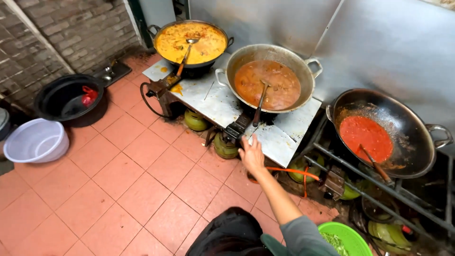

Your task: Stirring multiple large pots of food on a gas stove and then slicing mushrooms on a preparation table.

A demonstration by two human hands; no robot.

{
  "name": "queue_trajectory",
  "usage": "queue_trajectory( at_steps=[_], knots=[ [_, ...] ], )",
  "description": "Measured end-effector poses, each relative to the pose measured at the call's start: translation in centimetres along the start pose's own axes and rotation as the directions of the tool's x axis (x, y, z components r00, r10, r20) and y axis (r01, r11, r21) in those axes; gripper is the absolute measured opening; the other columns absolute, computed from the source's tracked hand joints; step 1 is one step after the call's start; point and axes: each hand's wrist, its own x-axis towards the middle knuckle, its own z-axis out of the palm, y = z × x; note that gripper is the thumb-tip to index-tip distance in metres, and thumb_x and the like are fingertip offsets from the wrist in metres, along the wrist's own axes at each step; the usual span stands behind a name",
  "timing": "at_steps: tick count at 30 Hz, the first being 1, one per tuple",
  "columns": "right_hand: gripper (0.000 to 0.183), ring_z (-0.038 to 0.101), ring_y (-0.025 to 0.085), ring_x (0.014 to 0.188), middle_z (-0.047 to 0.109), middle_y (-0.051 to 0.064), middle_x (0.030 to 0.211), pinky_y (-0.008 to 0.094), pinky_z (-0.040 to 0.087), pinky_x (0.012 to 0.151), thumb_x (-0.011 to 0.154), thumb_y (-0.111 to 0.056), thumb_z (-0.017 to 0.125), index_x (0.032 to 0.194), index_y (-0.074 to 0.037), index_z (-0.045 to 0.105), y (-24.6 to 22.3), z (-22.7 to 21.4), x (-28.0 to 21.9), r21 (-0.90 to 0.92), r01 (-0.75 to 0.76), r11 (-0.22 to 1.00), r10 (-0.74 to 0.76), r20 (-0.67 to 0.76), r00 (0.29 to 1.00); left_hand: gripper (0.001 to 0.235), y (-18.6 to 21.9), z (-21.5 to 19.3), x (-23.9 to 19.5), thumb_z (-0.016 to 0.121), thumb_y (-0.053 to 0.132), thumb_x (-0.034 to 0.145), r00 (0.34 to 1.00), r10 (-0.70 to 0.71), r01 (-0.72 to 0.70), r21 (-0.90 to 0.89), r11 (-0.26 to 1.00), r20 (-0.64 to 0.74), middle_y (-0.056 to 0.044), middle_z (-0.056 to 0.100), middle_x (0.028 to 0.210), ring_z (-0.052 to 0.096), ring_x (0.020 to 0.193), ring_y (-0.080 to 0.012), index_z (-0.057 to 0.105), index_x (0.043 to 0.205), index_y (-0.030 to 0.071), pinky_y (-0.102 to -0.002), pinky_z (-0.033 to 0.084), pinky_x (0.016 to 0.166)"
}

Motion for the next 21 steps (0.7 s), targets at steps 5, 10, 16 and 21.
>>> queue_trajectory(
  at_steps=[5,10,16,21],
  knots=[
    [0.068,0.055,0.049,0.119,0.023,0.026,0.162,0.054,0.054,0.091,0.091,-0.031,0.072,0.152,-0.023,0.045,4.6,1.9,9.4,0.02,-0.149,0.989,0.15,-0.068,0.986,0.047,13.6,0.4,19.4,0.071,0.03,0.09,0.999,0.037,-0.037,0.012,0.999,0.011,-0.024,0.066,0.128,0.063,0.119,-0.0404,0.065,0.132,0.011,-0.048,0.052,0.101],
    [0.079,0.056,0.051,0.116,0.017,0.027,0.163,0.056,0.052,0.092,0.088,-0.037,0.076,0.155,-0.023,0.038,8.6,4.9,16.0,0.066,-0.261,0.963,0.261,0.004,0.965,0.046,30.3,8.4,26.7,0.07,0.026,0.087,0.968,0.227,-0.213,-0.13,0.968,0.106,-0.021,0.065,0.13,0.063,0.12,-0.039,0.065,0.131,0.012,-0.047,0.051,0.101],
    [0.088,0.051,0.053,0.127,0.03,0.029,0.153,0.049,0.048,0.105,0.072,-0.008,0.073,0.153,-0.019,0.04,16.3,4.1,18.6,0.235,-0.308,0.922,0.27,0.181,0.946,0.044,43.4,18.0,27.3,0.07,0.024,0.089,0.864,0.323,-0.256,-0.217,0.942,0.385,-0.019,0.071,0.124,0.069,0.116,-0.0356,0.064,0.131,0.013,-0.043,0.055,0.101],
    [0.07,0.074,0.035,0.093,0.067,0.017,0.116,0.047,0.06,0.073,0.094,-0.007,0.057,0.161,-0.015,0.036,23.5,-1.0,21.2,-0.485,-0.221,0.846,0.368,0.231,0.901,0.049,49.5,19.4,27.4,0.076,0.026,0.085,0.824,0.255,-0.272,-0.042,0.961,0.506,-0.015,0.07,0.124,0.068,0.114,-0.0354,0.062,0.131,0.017,-0.045,0.054,0.098]
  ],
)
